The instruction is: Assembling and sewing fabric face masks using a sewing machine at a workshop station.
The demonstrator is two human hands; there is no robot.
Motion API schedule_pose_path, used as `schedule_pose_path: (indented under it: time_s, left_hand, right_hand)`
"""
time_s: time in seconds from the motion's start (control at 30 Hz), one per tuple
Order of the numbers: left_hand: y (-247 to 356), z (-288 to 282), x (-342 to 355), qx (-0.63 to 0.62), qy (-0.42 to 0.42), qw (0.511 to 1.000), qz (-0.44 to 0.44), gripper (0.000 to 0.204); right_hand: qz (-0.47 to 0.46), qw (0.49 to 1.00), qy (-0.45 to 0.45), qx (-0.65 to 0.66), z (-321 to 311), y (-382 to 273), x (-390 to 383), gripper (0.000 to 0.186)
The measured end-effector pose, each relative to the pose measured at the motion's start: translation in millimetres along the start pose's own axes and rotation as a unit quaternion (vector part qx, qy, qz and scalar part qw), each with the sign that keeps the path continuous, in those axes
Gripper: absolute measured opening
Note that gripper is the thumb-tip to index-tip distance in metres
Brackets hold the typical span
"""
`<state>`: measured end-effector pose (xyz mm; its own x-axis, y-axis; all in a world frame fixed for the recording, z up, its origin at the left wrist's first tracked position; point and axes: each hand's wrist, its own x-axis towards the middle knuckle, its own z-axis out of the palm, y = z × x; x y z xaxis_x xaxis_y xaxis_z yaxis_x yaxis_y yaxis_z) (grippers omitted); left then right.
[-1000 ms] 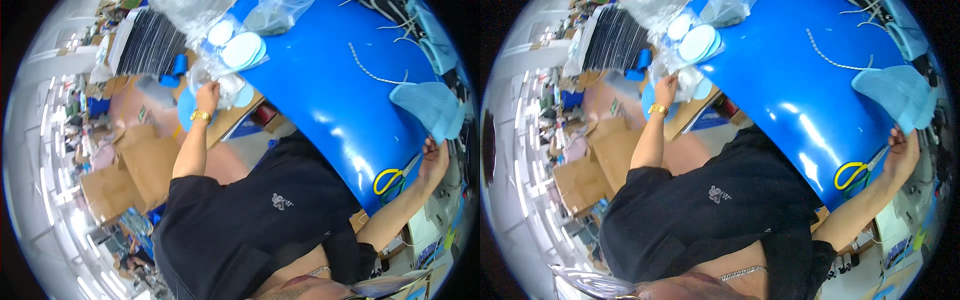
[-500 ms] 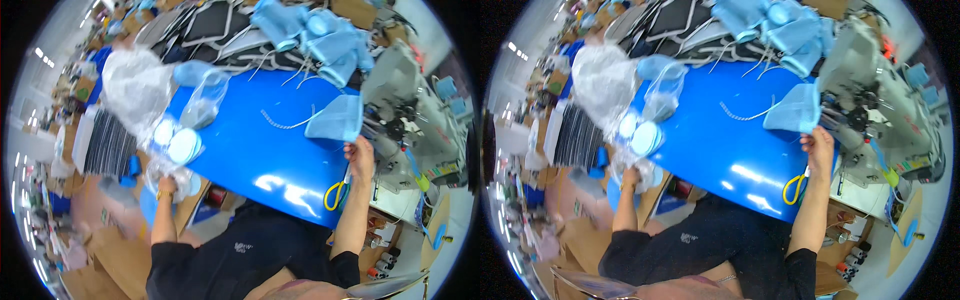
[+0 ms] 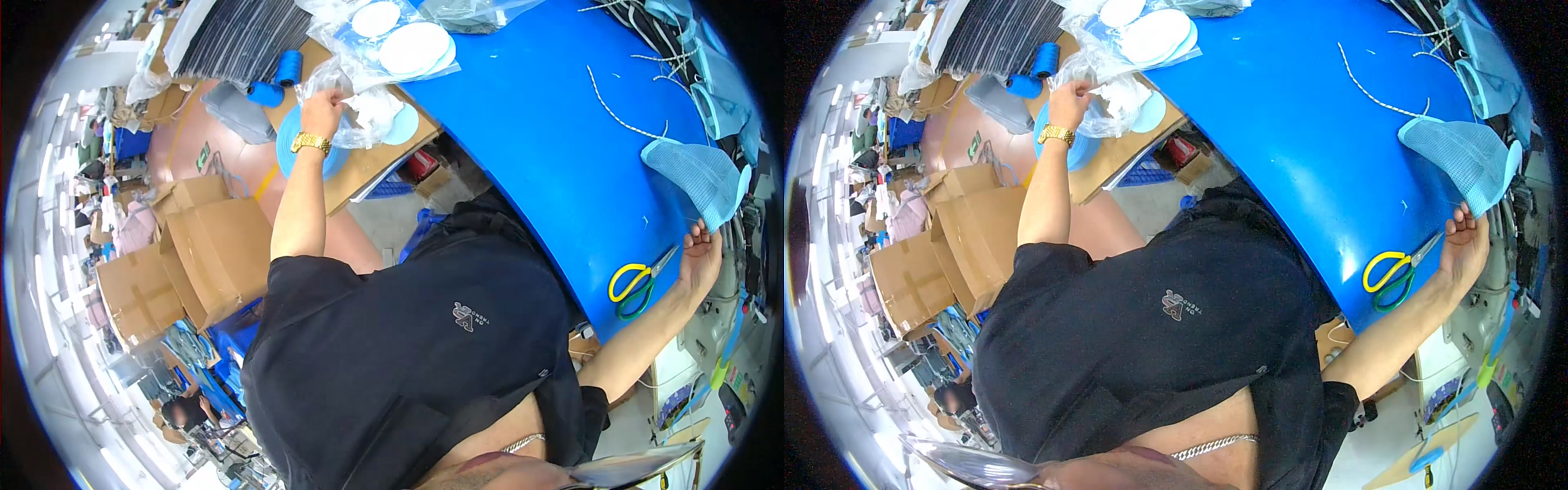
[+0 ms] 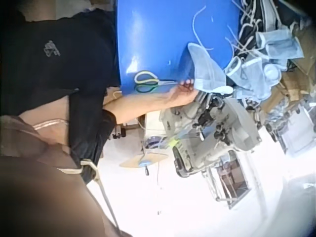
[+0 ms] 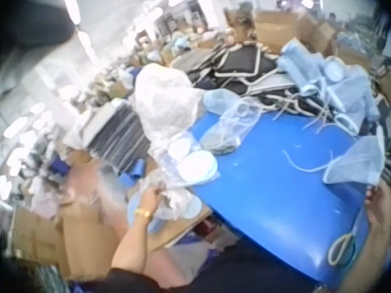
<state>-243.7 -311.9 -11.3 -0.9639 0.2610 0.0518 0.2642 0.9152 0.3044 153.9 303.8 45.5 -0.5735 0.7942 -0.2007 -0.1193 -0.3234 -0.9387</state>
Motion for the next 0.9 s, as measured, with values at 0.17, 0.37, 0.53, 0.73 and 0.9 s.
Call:
schedule_pose_path:
  time_s: [0.17, 0.37, 0.53, 0.73, 0.9]
  left_hand:
    - [10, -17, -11, -0.078, 0.035, 0.996, 0.019, 0.017]
    - [60, -46, -19, -0.257, -0.036, 0.964, -0.063, 0.015]
    - [97, -53, -23, -0.462, -0.154, 0.871, -0.065, 0.020]
    - [150, -53, -27, -0.518, -0.230, 0.823, -0.022, 0.020]
    - [195, -54, -30, -0.536, -0.293, 0.791, 0.036, 0.019]
  right_hand:
    - [-0.003, 1.000, 0.004, -0.010, -5, -3, -3, 0.027]
    - [-0.010, 0.999, 0.038, -0.027, -3, -6, -1, 0.027]
    - [-0.001, 0.999, 0.035, -0.020, -2, -7, -8, 0.027]
    - [-0.073, 0.996, 0.058, 0.014, 38, -14, -62, 0.031]
    - [-0.073, 0.994, 0.006, -0.077, 86, 21, -128, 0.030]
